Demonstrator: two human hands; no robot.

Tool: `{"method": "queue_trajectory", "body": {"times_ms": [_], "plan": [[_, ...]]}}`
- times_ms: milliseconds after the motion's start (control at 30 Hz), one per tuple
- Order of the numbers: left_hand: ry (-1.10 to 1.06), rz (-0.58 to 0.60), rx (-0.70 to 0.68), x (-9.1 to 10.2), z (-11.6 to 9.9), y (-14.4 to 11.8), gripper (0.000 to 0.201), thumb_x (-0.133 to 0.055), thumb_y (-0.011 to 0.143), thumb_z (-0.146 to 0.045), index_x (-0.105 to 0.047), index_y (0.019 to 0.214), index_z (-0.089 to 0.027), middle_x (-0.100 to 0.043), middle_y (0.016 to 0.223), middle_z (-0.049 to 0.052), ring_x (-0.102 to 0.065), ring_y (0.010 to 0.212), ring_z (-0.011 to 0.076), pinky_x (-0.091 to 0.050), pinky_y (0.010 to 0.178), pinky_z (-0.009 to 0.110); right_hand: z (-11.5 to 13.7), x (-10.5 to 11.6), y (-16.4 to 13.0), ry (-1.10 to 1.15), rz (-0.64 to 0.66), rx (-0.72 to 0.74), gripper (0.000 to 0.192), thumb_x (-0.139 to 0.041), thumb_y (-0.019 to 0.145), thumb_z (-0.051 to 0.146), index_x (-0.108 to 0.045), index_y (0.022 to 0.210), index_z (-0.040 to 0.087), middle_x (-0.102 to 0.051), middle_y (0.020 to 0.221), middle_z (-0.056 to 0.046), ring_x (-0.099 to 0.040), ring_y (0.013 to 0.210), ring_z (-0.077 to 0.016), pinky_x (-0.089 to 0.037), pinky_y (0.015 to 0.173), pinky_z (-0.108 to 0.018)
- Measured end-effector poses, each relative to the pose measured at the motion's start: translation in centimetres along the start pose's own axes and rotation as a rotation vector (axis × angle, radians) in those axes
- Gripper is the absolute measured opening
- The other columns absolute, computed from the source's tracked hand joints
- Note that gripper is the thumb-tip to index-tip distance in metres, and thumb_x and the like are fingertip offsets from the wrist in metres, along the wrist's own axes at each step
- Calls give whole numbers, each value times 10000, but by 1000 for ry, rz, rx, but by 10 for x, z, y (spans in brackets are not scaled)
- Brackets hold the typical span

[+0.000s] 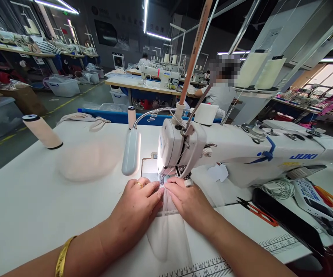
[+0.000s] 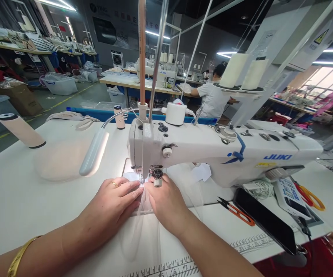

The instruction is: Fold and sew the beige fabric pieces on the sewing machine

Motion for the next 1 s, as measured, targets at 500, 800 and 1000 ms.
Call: {"method": "queue_trajectory", "body": {"times_ms": [500, 800, 1000], "plan": [[-79, 80, -14, 8, 4, -1, 182, -556, 976, -151, -729, 986, -206, -752, 1098, 80, -632, 1006, 297, -439, 863, 456, 17, 11, -7, -98, 63, 104, 197, -498, 1036, 140, -676, 961, 178, -698, 1196, -136, -639, 1066, -311, -552, 819, -438], [-265, 409, -52, 40, 5, 1, 227, -888, 770, -240, -711, 912, -241, -717, 1140, 21, -638, 1010, 255, -460, 854, 393, 30, 36, -9, 28, 361, 107, 259, -833, 910, 342, -631, 988, 200, -688, 1089, -46, -618, 1028, -278, -533, 872, -427], [-315, 281, -62, 28, 7, 0, 112, -608, 917, -119, -665, 961, -205, -702, 1113, 60, -634, 1012, 241, -458, 930, 424, 24, 29, -9, 38, 277, 126, 90, -715, 981, 194, -627, 995, 195, -669, 1260, -82, -631, 1054, -280, -541, 908, -449]]}}
Point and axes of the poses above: each hand's wrist, its own y-axis towards the middle knuckle, its own x-axis out of the back of the hand, z = x × y, the point moved 2 cm from there along y, towards the middle knuckle
